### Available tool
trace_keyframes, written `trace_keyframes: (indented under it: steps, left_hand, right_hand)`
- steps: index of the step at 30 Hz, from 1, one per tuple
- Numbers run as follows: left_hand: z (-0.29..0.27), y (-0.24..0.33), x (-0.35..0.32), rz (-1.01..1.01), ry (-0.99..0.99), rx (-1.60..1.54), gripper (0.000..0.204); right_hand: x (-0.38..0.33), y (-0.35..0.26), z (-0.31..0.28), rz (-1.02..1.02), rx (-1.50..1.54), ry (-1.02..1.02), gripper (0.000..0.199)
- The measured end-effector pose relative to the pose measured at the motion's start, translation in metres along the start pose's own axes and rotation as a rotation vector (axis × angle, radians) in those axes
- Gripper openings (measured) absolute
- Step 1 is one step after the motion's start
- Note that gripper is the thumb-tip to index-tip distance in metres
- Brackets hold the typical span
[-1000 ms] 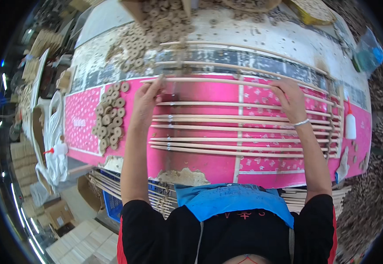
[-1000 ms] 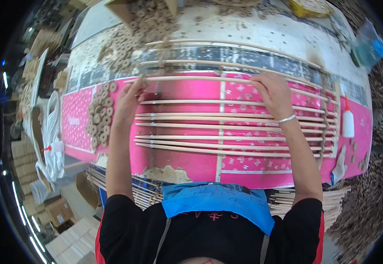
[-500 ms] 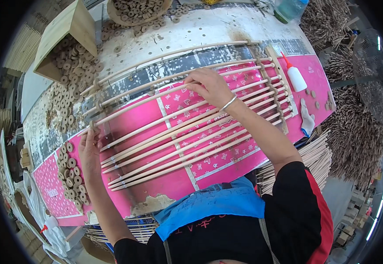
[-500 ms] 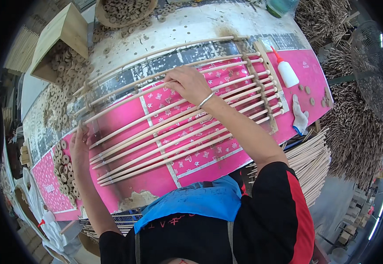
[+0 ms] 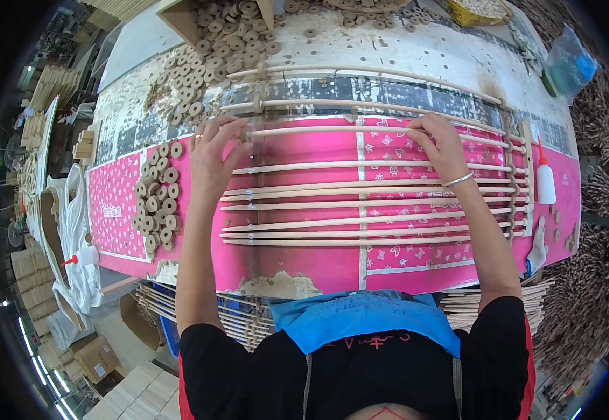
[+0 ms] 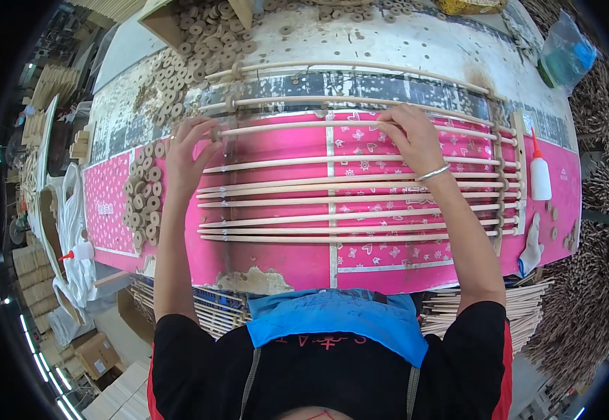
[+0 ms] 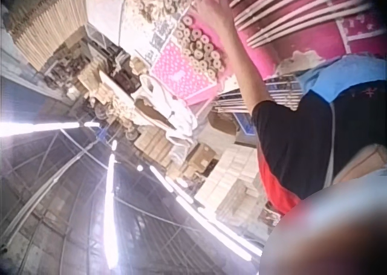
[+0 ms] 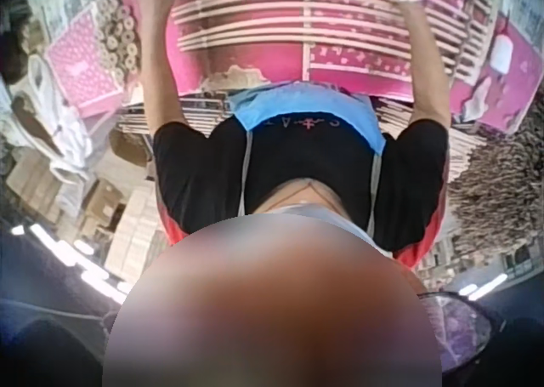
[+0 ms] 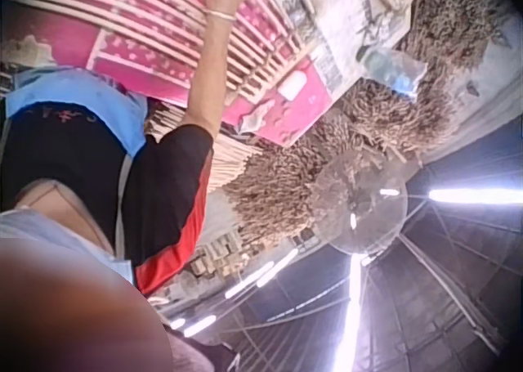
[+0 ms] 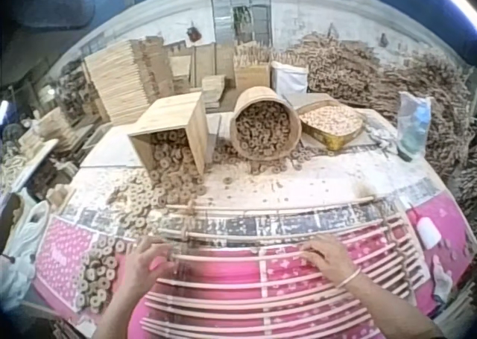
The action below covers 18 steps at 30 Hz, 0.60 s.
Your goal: Assembling wooden lattice structures by inserting dowels into circular wooden connectors and applying glue.
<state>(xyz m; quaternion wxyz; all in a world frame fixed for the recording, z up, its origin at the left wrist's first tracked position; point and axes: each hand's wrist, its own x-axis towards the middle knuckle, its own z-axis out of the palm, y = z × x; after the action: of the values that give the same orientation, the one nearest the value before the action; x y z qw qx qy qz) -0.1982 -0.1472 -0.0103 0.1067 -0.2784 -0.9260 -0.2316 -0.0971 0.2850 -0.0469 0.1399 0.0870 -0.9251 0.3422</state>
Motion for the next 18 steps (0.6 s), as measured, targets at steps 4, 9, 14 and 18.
trace_keyframes:
  steps: [4, 9, 14, 18]
  left_hand:
    - [0.01, -0.006, 0.003, -0.031, -0.016, -0.064, 0.04]
    - [0.023, -0.013, 0.005, -0.059, 0.022, -0.079, 0.038]
    - [0.03, -0.017, 0.007, -0.042, 0.059, -0.075, 0.039]
    - [0.033, -0.017, 0.008, -0.032, 0.056, -0.07, 0.04]
  right_hand:
    - [0.002, 0.004, 0.003, -0.023, -0.042, 0.001, 0.014]
    - [0.005, 0.001, 0.004, -0.002, -0.092, -0.005, 0.014]
    - [0.008, -0.002, 0.004, 0.061, -0.083, -0.039, 0.013]
    - [0.012, 0.001, 0.008, -0.085, -0.204, 0.022, 0.012]
